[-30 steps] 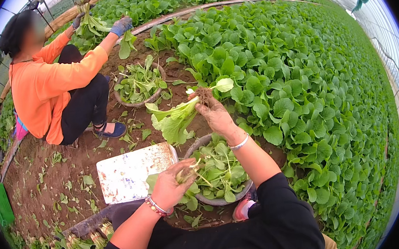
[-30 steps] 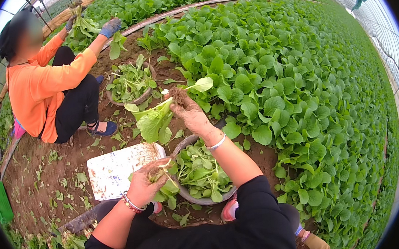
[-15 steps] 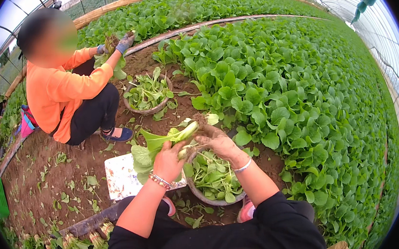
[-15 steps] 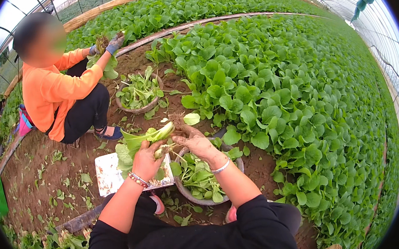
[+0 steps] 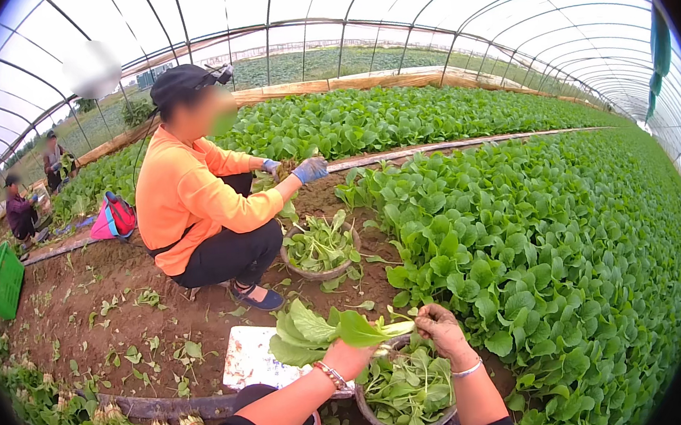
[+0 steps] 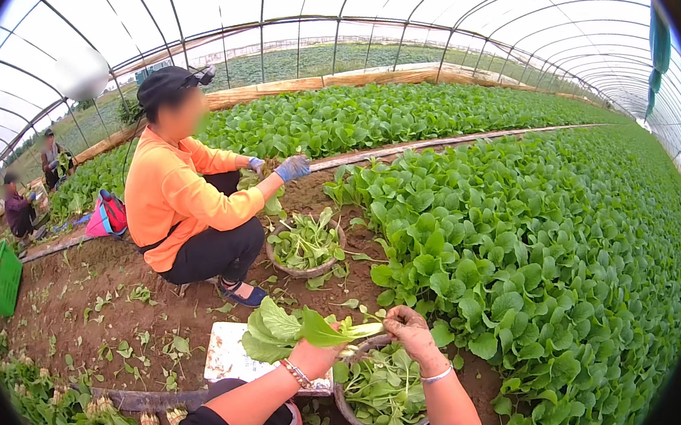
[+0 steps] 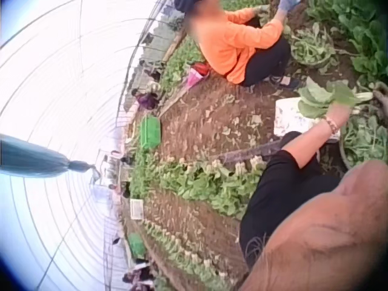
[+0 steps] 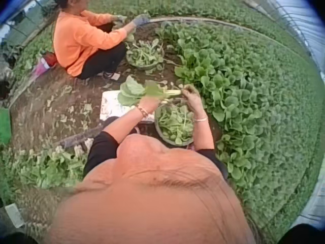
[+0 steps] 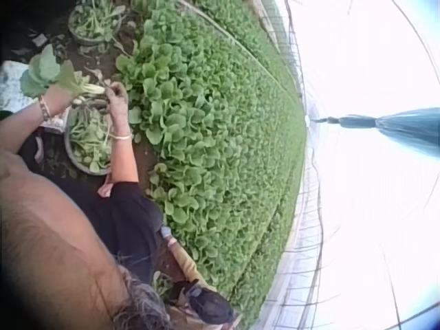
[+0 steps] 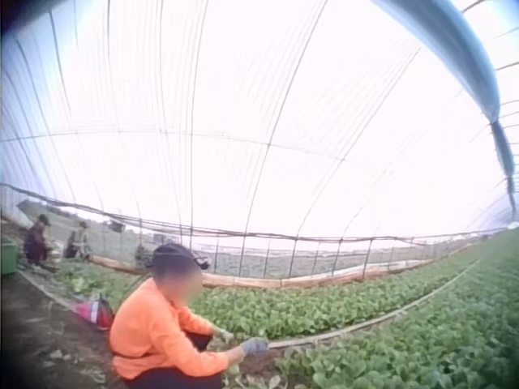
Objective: The person harvests leafy green vegetables by hand, pulling them from the soil and placing them into a bowl. They also trim the roots and leaves of the harvested vegetables and place them into a white box.
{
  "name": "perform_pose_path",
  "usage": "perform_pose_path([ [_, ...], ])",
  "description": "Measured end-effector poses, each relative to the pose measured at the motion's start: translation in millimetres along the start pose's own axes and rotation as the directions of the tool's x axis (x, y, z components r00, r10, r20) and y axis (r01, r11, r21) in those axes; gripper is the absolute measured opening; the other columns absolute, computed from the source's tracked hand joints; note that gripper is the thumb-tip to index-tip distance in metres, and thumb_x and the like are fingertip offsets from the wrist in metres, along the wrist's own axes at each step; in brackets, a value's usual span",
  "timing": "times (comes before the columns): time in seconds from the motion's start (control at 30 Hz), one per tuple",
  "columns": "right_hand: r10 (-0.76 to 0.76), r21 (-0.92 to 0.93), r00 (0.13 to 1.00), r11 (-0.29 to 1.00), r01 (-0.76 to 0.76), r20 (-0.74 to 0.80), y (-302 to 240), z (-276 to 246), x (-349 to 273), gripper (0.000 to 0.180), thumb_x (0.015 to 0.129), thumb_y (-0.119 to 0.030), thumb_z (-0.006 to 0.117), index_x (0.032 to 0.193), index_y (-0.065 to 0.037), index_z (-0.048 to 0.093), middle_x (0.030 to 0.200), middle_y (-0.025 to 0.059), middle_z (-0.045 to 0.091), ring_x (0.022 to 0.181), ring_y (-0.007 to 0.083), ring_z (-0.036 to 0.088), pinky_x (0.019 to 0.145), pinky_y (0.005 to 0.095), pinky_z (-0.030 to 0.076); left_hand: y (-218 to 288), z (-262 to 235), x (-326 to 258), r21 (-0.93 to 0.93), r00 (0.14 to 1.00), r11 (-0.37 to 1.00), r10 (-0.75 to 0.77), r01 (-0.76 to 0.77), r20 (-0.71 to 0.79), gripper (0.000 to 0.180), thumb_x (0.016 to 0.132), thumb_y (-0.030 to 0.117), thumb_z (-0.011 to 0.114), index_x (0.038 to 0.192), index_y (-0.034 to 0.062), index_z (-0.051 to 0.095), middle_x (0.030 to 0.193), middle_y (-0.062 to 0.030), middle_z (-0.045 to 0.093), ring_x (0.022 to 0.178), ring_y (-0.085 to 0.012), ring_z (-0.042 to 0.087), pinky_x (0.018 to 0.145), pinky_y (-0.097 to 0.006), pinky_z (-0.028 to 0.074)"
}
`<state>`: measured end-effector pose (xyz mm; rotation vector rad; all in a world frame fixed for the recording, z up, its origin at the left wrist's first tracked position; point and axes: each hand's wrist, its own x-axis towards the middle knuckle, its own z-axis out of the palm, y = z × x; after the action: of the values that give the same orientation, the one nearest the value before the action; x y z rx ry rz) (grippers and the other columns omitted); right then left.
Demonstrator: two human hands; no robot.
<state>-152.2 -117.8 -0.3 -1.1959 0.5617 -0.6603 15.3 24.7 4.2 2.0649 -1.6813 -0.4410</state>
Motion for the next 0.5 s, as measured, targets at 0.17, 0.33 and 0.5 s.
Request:
perform_pose_path([
  [0.17,-0.182,-0.329,0.922,0.942,0.064,-0.341,18.3,-104.4,-1.1,0.015,0.074,-0.004,0.061,0.086,-0.005,0.052,0.072,0.0027,0.055,0.056,0.0104,0.049,0.049,0.0232,0.041,12.5,-8.4,-0.6,0.31,0.989,0.942,0.101,-0.13,0.109,0.028,0.084,0.022,0.048,0.109,0.0118,0.055,0.1,-0.0125,0.059,0.09,-0.0278,0.059,0.076,-0.038,0.048],
  [0.33,0.288,-0.792,0.738,-0.245,-0.559,-0.61,58.1,-204.9,-36.3,0.066,0.063,-0.048,0.071,0.11,-0.003,0.059,0.108,0.0193,0.059,0.098,0.0245,0.059,0.084,0.032,0.044,-6.1,3.2,4.7,0.241,0.923,0.944,0.288,-0.227,-0.257,0.045,0.074,0.021,0.061,0.118,0.0128,0.052,0.113,-0.0187,0.052,0.103,-0.0311,0.052,0.086,-0.04,0.043],
  [0.5,-0.02,0.136,0.975,0.991,-0.011,0.22,2.3,-21.2,-20.4,0.075,0.077,-0.011,0.066,0.137,-0.007,0.021,0.115,0.0176,0.053,0.107,0.0259,0.051,0.087,0.0355,0.044,15.0,-8.8,-0.3,0.016,0.999,0.999,0.032,-0.032,0.007,0.044,0.075,0.022,0.06,0.117,0.0145,0.052,0.115,-0.0176,0.052,0.103,-0.0316,0.052,0.087,-0.04,0.043],
])
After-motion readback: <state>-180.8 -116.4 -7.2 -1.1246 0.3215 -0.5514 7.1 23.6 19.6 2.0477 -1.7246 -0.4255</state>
